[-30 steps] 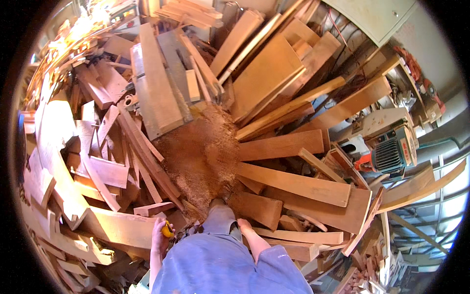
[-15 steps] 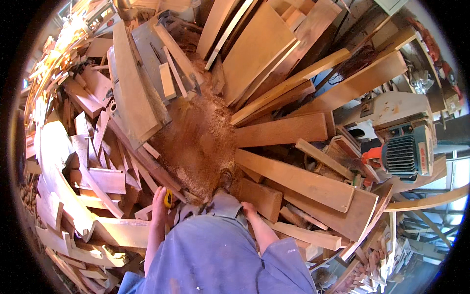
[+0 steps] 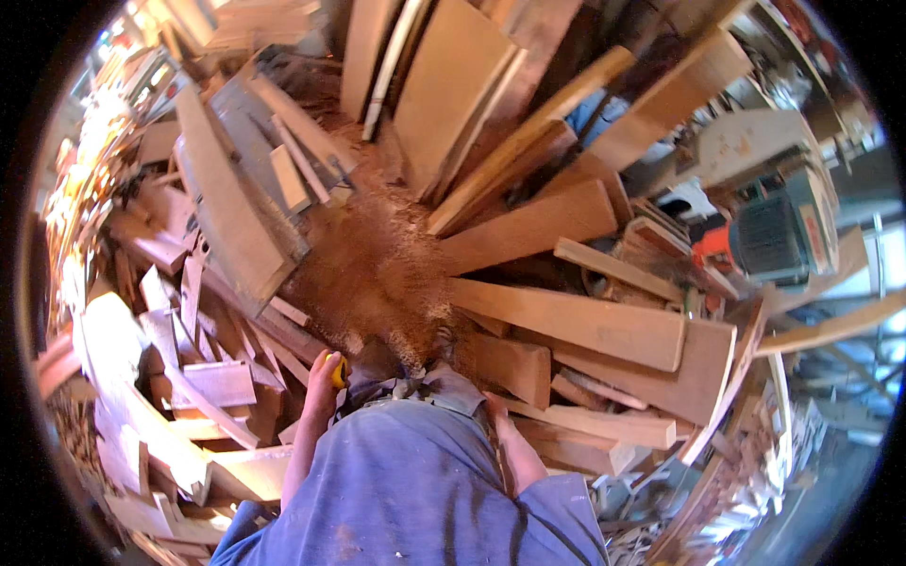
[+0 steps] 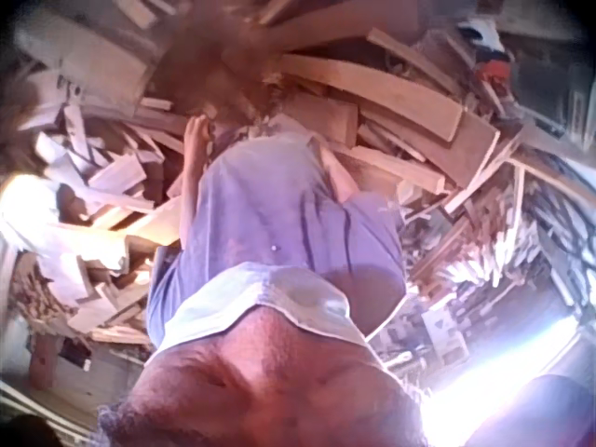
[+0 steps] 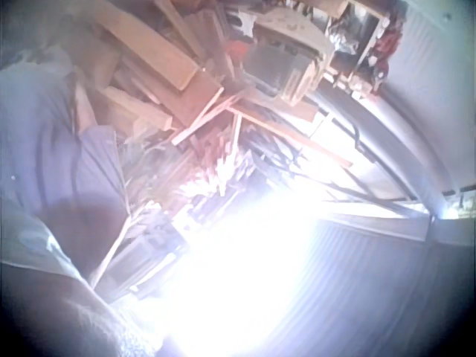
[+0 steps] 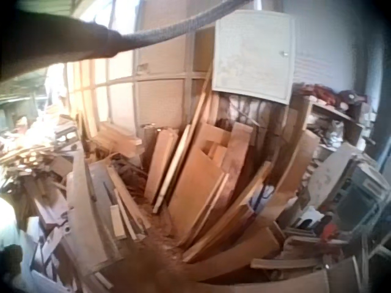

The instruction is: The person measures a wooden board with a tape measure on a table saw surface, walks through a workshop area cluttered with wood scraps, and picks up several boards to move them.

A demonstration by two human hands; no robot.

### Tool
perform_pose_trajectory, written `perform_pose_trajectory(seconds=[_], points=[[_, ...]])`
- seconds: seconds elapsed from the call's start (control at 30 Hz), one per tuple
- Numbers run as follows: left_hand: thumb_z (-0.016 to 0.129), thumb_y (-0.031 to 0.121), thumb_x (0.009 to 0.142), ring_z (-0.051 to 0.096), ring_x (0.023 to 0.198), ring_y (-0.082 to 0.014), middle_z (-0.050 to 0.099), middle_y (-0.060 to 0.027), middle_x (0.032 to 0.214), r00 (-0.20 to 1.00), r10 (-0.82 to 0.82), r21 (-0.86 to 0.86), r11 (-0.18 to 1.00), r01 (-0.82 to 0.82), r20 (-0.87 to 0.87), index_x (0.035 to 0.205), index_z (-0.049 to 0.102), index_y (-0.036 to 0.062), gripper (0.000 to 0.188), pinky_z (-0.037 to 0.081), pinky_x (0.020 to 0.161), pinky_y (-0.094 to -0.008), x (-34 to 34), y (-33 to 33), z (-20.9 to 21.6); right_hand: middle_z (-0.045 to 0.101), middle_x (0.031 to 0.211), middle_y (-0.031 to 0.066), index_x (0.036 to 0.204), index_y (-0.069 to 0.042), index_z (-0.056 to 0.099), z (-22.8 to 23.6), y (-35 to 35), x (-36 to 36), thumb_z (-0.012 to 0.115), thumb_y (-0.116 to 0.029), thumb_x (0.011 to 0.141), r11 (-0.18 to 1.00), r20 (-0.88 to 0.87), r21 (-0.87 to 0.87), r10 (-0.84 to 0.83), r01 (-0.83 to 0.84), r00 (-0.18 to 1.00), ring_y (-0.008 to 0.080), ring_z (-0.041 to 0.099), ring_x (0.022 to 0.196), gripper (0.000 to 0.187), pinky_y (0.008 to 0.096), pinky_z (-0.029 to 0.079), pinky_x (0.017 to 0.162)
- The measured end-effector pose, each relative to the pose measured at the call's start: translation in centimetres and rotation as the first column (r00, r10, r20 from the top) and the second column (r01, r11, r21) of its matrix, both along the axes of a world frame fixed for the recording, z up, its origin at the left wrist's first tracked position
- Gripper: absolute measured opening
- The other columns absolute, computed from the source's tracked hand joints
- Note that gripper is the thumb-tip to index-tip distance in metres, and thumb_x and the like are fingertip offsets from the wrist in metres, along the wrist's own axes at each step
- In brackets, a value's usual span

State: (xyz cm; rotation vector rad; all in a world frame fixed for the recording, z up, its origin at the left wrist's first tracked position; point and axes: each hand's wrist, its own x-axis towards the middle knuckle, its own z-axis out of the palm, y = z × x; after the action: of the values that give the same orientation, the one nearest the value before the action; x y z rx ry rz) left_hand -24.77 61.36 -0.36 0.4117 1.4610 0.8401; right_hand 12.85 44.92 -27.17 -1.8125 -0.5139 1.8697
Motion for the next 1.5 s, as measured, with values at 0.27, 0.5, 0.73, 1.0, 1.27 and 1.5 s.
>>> perform_pose_trajectory(seconds=[0.27, 0.5, 0.73, 1.0, 1.27, 1.5], points=[[0.065, 0.03, 0.088, 0.05, 0.074, -0.008, 0.053, 0.0002, 0.085, 0.973, -0.136, 0.095, 0.983, 0.156, -0.185, 0.12, 0.051, 0.0004, 0.046, 0.042, 0.061, -0.0244, -1.1, 4.8, 2.1, 0.067, 0.096, 0.0153, 0.096, -0.007, 0.068, 6.9, 0.7, -4.6, 0.046, -0.019, 0.09, 0.974, 0.467, -0.039, 0.217, -0.225, 0.857, 0.0298, 0.063, 0.094, 0.026, 0.0362, 0.048, 0.086], [0.071, 0.026, 0.084, 0.051, 0.08, -0.0128, 0.054, -0.0019, 0.09, 0.751, -0.074, 0.322, 0.873, 0.367, -0.656, 0.112, 0.053, -0.0023, 0.044, 0.043, 0.069, -0.0263, -11.5, 11.8, -0.1, 0.066, 0.097, 0.017, 0.098, -0.009, 0.066, 10.4, 1.7, -9.7, 0.052, -0.019, 0.08, 0.905, 0.628, -0.154, 0.4, -0.397, 0.668, 0.0367, 0.062, 0.096, 0.025, 0.0466, 0.049, 0.081], [0.07, 0.025, 0.082, 0.048, 0.117, -0.0405, 0.046, -0.0272, 0.128, 0.134, 0.081, 0.152, 0.7, 0.698, -0.988, 0.124, 0.048, -0.009, 0.058, 0.039, 0.099, -0.0429, -19.1, 22.3, 0.8, 0.064, 0.106, 0.0202, 0.105, -0.005, 0.065, 7.7, -2.3, -14.0, 0.054, -0.02, 0.078, 0.967, 0.632, -0.055, 0.227, -0.25, 0.741, 0.0387, 0.058, 0.104, 0.033, 0.0438, 0.045, 0.089], [0.063, 0.029, 0.087, 0.046, 0.12, -0.0426, 0.042, -0.0263, 0.135, -0.015, -0.046, -0.043, 0.692, 0.721, -0.999, 0.129, 0.046, -0.0051, 0.057, 0.043, 0.097, -0.0437, -21.4, 28.2, -1.4, 0.065, 0.104, 0.0216, 0.104, -0.009, 0.067, 9.2, -3.4, -18.5, 0.052, -0.024, 0.084, 0.998, 0.608, -0.026, -0.027, 0.055, 0.793, 0.0362, 0.062, 0.101, 0.029, 0.0453, 0.048, 0.085], [0.058, 0.036, 0.089, 0.041, 0.126, -0.0425, 0.037, -0.0263, 0.14, -0.168, -0.036, -0.149, 0.659, 0.737, -0.985, 0.134, 0.042, -0.002, 0.061, 0.038, 0.102, -0.0446, -22.4, 29.9, -3.7, 0.067, 0.098, 0.0208, 0.101, -0.005, 0.068, 7.4, -6.5, -19.3, 0.055, -0.029, 0.083, 0.982, 0.517, 0.05, -0.182, 0.182, 0.836, 0.0324, 0.065, 0.095, 0.032, 0.0418, 0.048, 0.083], [0.059, 0.039, 0.087, 0.036, 0.13, -0.0424, 0.03, -0.0282, 0.145, -0.272, 0.079, -0.11, 0.781, 0.615, -0.959, 0.136, 0.042, 0.0002, 0.064, 0.034, 0.105, -0.0472, -19.5, 27.7, -1.6, 0.065, 0.09, 0.0157, 0.095, -0.006, 0.066, 23.2, -2.4, -2.2, 0.063, -0.011, 0.078, 0.843, 0.897, 0.343, -0.425, 0.415, 0.123, 0.032, 0.062, 0.083, 0.018, 0.0406, 0.05, 0.077]])
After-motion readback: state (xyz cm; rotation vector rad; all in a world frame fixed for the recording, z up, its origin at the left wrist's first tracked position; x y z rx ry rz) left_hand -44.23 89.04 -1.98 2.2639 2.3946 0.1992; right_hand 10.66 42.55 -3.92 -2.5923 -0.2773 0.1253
